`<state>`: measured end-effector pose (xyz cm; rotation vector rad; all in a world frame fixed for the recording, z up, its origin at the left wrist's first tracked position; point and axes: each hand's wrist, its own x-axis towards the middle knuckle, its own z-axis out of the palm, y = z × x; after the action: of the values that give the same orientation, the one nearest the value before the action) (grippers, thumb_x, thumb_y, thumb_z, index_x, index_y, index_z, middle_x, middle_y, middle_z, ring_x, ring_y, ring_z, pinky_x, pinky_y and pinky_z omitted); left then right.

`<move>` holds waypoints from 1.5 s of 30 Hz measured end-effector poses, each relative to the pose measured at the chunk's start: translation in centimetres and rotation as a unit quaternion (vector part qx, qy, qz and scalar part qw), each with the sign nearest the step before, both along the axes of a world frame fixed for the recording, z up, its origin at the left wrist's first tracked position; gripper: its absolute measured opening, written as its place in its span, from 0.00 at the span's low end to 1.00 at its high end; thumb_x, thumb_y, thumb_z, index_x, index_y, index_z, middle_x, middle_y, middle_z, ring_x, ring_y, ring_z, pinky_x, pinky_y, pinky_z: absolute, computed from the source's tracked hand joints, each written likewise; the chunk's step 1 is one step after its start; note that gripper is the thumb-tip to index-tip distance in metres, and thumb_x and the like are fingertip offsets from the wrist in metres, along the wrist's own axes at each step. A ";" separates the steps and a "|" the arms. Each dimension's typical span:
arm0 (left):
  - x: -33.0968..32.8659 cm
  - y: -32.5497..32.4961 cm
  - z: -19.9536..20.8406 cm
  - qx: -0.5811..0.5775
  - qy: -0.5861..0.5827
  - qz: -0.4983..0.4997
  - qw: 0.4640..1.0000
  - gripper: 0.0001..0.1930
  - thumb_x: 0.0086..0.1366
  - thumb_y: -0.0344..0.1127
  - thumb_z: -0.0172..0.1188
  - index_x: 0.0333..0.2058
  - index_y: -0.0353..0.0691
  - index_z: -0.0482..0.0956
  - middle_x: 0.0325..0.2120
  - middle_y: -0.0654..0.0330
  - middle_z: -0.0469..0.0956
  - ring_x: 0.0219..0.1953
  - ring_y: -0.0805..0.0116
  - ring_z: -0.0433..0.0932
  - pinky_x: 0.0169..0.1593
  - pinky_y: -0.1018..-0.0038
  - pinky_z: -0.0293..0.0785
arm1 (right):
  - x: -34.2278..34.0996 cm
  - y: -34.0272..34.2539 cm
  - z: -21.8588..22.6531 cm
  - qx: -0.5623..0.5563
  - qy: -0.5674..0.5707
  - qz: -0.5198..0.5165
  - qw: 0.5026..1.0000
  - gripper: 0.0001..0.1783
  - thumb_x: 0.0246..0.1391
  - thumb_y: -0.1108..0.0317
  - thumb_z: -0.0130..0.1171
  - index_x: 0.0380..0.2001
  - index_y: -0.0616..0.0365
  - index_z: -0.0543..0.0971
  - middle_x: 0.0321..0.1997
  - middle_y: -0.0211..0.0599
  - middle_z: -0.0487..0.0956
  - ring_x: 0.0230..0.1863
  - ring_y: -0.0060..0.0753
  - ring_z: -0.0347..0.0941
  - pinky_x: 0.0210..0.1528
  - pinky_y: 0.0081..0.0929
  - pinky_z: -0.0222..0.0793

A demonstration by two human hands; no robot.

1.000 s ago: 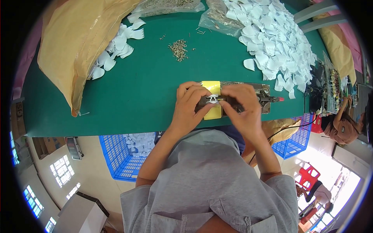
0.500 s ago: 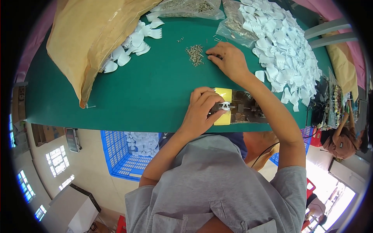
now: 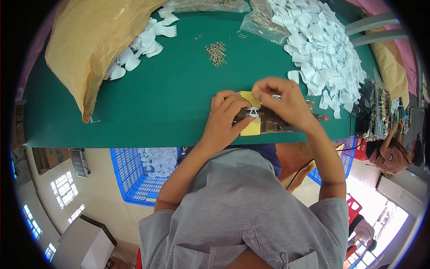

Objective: Assemble small plastic toy components using a bench-mounted manual press.

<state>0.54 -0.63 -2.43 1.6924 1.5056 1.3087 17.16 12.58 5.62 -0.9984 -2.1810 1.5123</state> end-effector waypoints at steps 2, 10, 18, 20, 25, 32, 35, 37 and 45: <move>-0.1 0.0 -0.2 0.012 0.015 0.007 1.000 0.17 0.59 0.34 0.74 0.46 0.43 0.80 0.47 0.59 0.79 0.57 0.54 0.72 0.60 0.58 0.66 | 0.8 -1.8 0.9 -0.001 -0.038 0.003 0.999 0.07 0.62 0.70 0.64 0.38 0.64 0.84 0.32 0.30 0.83 0.35 0.19 0.78 0.40 0.23 0.75; 0.1 0.2 0.1 0.011 0.023 0.016 1.000 0.18 0.57 0.30 0.75 0.44 0.42 0.80 0.44 0.62 0.81 0.55 0.54 0.73 0.58 0.61 0.70 | 1.5 -3.5 0.4 0.182 -0.012 0.022 0.983 0.05 0.57 0.73 0.67 0.37 0.58 0.84 0.31 0.36 0.80 0.37 0.38 0.78 0.39 0.32 0.72; -0.1 0.0 -0.3 0.009 0.010 0.008 1.000 0.18 0.58 0.34 0.74 0.46 0.43 0.80 0.47 0.61 0.80 0.56 0.55 0.72 0.60 0.59 0.66 | 1.4 -3.8 -0.3 0.218 -0.006 0.016 0.976 0.06 0.55 0.73 0.69 0.36 0.57 0.83 0.29 0.35 0.78 0.34 0.42 0.74 0.38 0.37 0.70; 0.0 0.1 -0.1 0.007 0.007 0.008 1.000 0.18 0.59 0.35 0.74 0.46 0.43 0.80 0.47 0.61 0.80 0.56 0.55 0.72 0.60 0.59 0.66 | 1.4 -3.7 -0.4 0.200 0.001 0.006 0.980 0.07 0.54 0.73 0.69 0.36 0.56 0.82 0.29 0.35 0.78 0.34 0.42 0.74 0.37 0.37 0.70; -0.1 0.1 -0.4 0.010 0.009 0.006 1.000 0.18 0.59 0.35 0.74 0.46 0.43 0.80 0.47 0.61 0.80 0.56 0.55 0.72 0.60 0.59 0.66 | 1.3 -3.9 -0.3 0.250 -0.024 0.018 0.968 0.07 0.51 0.75 0.70 0.34 0.56 0.83 0.31 0.34 0.79 0.34 0.42 0.75 0.38 0.38 0.70; -0.1 0.0 0.2 0.004 0.008 0.013 1.000 0.19 0.56 0.29 0.75 0.46 0.40 0.81 0.46 0.61 0.81 0.56 0.53 0.73 0.59 0.61 0.70 | 1.0 -5.6 -1.3 0.343 0.001 -0.034 0.939 0.09 0.48 0.77 0.70 0.34 0.56 0.83 0.34 0.33 0.81 0.36 0.42 0.76 0.39 0.37 0.70; -0.2 0.0 0.3 -0.001 0.009 0.011 1.000 0.18 0.56 0.29 0.75 0.46 0.40 0.81 0.46 0.61 0.82 0.56 0.54 0.73 0.60 0.62 0.70 | 1.1 -6.1 -1.6 0.336 0.015 -0.055 0.940 0.10 0.48 0.78 0.70 0.35 0.57 0.84 0.36 0.34 0.82 0.37 0.42 0.76 0.39 0.37 0.71; -0.1 0.1 0.2 -0.004 0.010 0.010 1.000 0.18 0.56 0.29 0.75 0.46 0.41 0.81 0.46 0.61 0.82 0.56 0.54 0.73 0.60 0.62 0.70 | 1.3 -6.4 -1.7 0.309 0.047 -0.109 0.944 0.10 0.48 0.77 0.71 0.36 0.57 0.84 0.38 0.35 0.82 0.38 0.43 0.76 0.41 0.38 0.70; -0.2 0.0 0.3 0.001 0.011 0.013 1.000 0.19 0.54 0.27 0.75 0.45 0.41 0.82 0.46 0.61 0.83 0.55 0.55 0.75 0.59 0.61 0.71 | 0.9 -6.4 -0.7 0.354 -0.042 -0.070 0.932 0.09 0.49 0.70 0.73 0.34 0.54 0.84 0.37 0.33 0.80 0.42 0.41 0.73 0.47 0.38 0.65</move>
<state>0.36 -0.67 -2.10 1.6990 1.5443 1.3096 18.08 6.20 4.90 -0.9305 -2.3624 0.5303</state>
